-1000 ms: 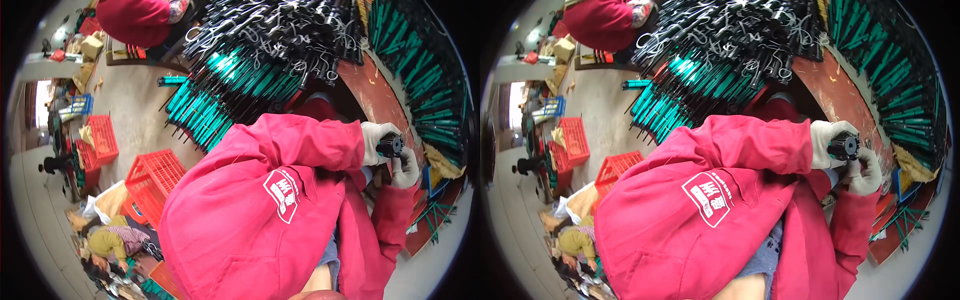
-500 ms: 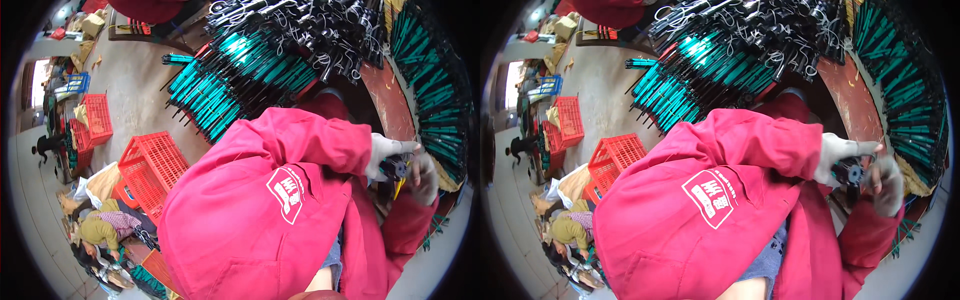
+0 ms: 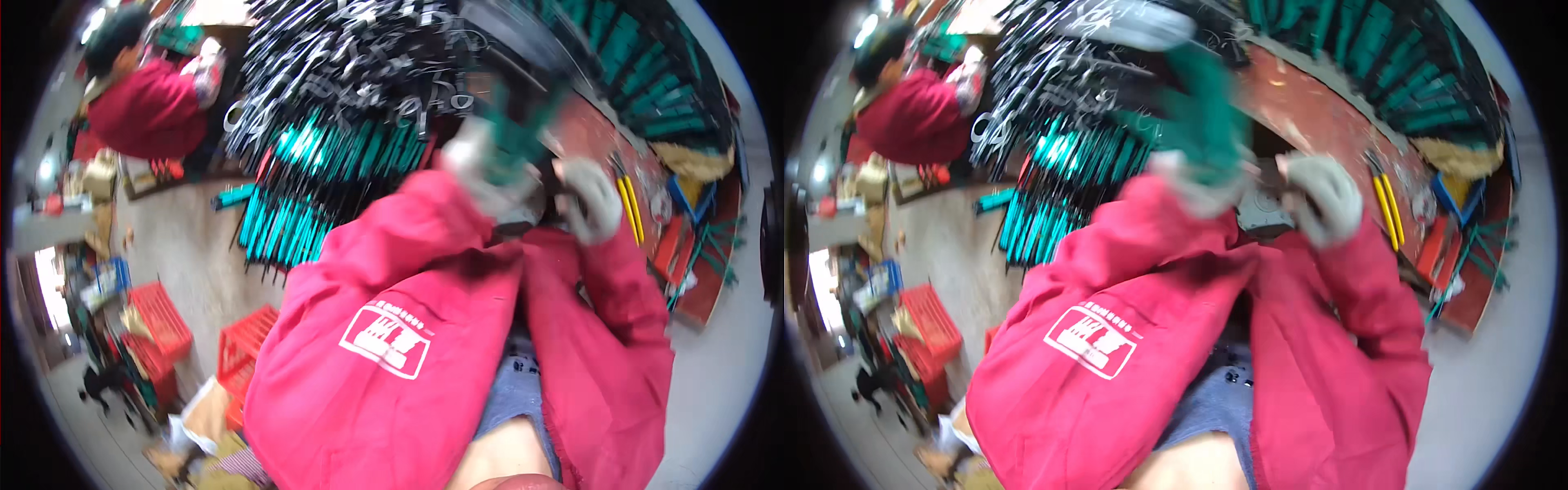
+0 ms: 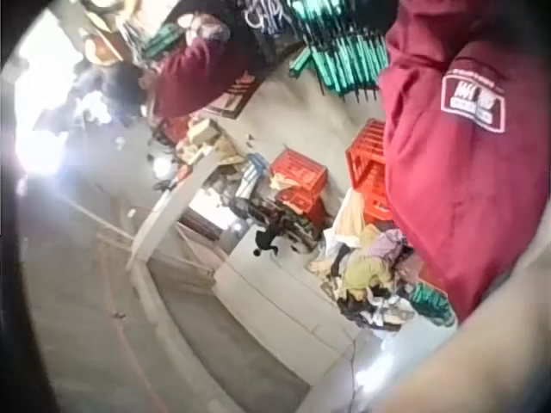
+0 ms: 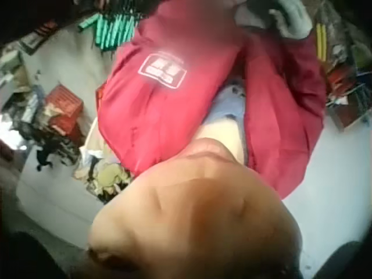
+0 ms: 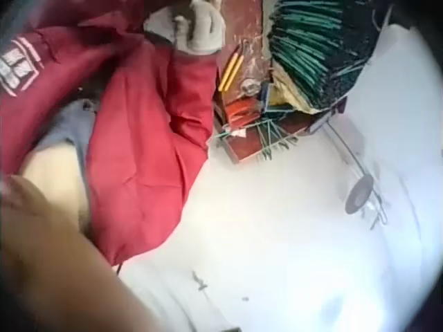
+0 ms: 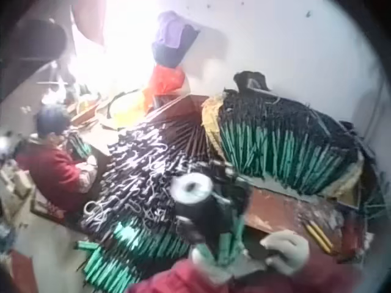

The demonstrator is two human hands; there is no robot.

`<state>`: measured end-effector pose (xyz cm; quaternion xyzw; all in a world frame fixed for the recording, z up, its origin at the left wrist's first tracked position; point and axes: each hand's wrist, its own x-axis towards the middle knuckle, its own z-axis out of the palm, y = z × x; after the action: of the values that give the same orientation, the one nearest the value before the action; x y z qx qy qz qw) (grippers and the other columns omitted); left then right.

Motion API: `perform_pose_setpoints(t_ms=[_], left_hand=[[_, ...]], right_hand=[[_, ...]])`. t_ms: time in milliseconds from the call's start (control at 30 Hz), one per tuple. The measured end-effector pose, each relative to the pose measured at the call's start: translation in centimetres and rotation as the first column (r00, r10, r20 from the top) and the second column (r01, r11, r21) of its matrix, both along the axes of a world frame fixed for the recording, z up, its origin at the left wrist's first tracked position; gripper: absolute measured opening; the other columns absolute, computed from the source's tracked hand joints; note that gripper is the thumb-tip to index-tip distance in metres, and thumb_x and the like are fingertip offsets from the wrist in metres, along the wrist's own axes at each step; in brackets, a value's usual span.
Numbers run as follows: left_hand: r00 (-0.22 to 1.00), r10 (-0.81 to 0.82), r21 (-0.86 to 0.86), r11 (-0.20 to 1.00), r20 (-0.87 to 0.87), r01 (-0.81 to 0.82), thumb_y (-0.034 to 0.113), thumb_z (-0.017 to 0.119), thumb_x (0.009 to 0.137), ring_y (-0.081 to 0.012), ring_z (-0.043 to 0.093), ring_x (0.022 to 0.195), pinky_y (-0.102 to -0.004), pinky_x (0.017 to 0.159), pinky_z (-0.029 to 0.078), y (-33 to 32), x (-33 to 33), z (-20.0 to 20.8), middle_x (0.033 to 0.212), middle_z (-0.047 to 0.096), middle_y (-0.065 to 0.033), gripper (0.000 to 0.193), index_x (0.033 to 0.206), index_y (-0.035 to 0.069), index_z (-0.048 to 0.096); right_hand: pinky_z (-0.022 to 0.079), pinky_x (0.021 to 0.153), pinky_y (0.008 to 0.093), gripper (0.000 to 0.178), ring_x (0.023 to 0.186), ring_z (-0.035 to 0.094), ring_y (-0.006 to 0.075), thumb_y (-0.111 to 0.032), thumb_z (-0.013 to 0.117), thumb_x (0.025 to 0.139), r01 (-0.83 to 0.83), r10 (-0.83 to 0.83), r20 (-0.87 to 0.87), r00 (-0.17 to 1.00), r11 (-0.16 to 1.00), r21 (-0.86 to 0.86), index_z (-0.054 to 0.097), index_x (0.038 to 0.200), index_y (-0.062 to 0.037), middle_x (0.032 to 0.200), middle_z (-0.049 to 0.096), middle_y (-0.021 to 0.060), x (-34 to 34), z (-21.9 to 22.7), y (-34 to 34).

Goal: The person assembles umbrella frames by gathering ribs, arranging them around the central notch, and securing the wire around the umbrella shaft using pliers.

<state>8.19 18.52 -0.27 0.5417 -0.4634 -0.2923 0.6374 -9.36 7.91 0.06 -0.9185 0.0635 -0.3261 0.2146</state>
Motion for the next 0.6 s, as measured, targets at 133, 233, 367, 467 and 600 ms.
perform_pose_setpoints(t_ms=[133,233,367,467,600], left_hand=[[0.986,-0.122,-0.197,0.97,0.11,0.142,0.015,0.051,0.081,-0.0167,0.044,0.081,-0.0316,0.069,0.041,5.8,8.8,9.1,0.087,0.047,-0.003,0.021,0.101,0.01,0.046],[0.869,-0.491,-0.191,0.86,-0.056,0.473,0.017,0.065,0.068,-0.0172,0.05,0.066,-0.0338,0.059,0.043,10.0,14.0,12.7,0.081,0.052,-0.0055,0.032,0.095,0.008,0.05],[0.231,-0.796,0.767,0.603,0.56,0.22,0.02,0.065,0.067,-0.0183,0.056,0.07,-0.0316,0.056,0.047,17.4,17.7,6.7,0.1,0.056,-0.0085,0.048,0.111,0.008,0.049],[0.954,-0.257,0.968,0.154,-0.153,0.196,0.011,0.069,0.06,-0.0209,0.058,0.074,-0.0304,0.064,0.047,19.6,16.4,-4.5,0.082,0.059,-0.0093,0.052,0.108,0.007,0.051],[0.857,-0.47,0.971,0.003,0.211,-0.238,0.019,0.072,0.055,-0.0285,0.058,0.088,-0.0362,0.074,0.046,20.9,18.4,-17.3,0.092,0.06,-0.0153,0.061,0.109,0.005,0.049]], right_hand=[[0.045,0.072,0.0294,0.027,0.083,0.057,0.0223,-0.015,0.057,0.078,0.518,-0.477,-0.203,0.855,0.804,0.291,0.055,0.104,-0.0052,0.097,0.056,0.0115,0.2,-5.2,-9.0],[0.043,0.071,0.024,0.027,0.077,0.055,0.0138,-0.017,0.055,0.081,0.674,-0.642,-0.237,0.729,0.614,0.41,0.056,0.105,-0.005,0.087,0.06,0.007,1.0,-10.2,-17.4],[0.045,0.077,0.0292,0.034,0.084,0.059,0.0204,-0.024,0.059,0.077,0.853,-0.78,-0.36,0.513,0.414,0.318,0.056,0.107,-0.0097,0.094,0.061,0.0106,5.6,-12.7,-24.4],[0.044,0.082,0.0337,0.039,0.092,0.057,0.0263,-0.028,0.061,0.074,0.925,-0.818,-0.435,0.377,0.31,0.218,0.055,0.108,-0.0101,0.1,0.06,0.0131,7.0,-13.1,-26.4],[0.043,0.081,0.0379,0.042,0.093,0.055,0.0332,-0.037,0.056,0.073,0.945,-0.811,-0.501,0.303,0.322,0.052,0.057,0.099,-0.0053,0.098,0.058,0.0177,7.5,-12.2,-27.3]])
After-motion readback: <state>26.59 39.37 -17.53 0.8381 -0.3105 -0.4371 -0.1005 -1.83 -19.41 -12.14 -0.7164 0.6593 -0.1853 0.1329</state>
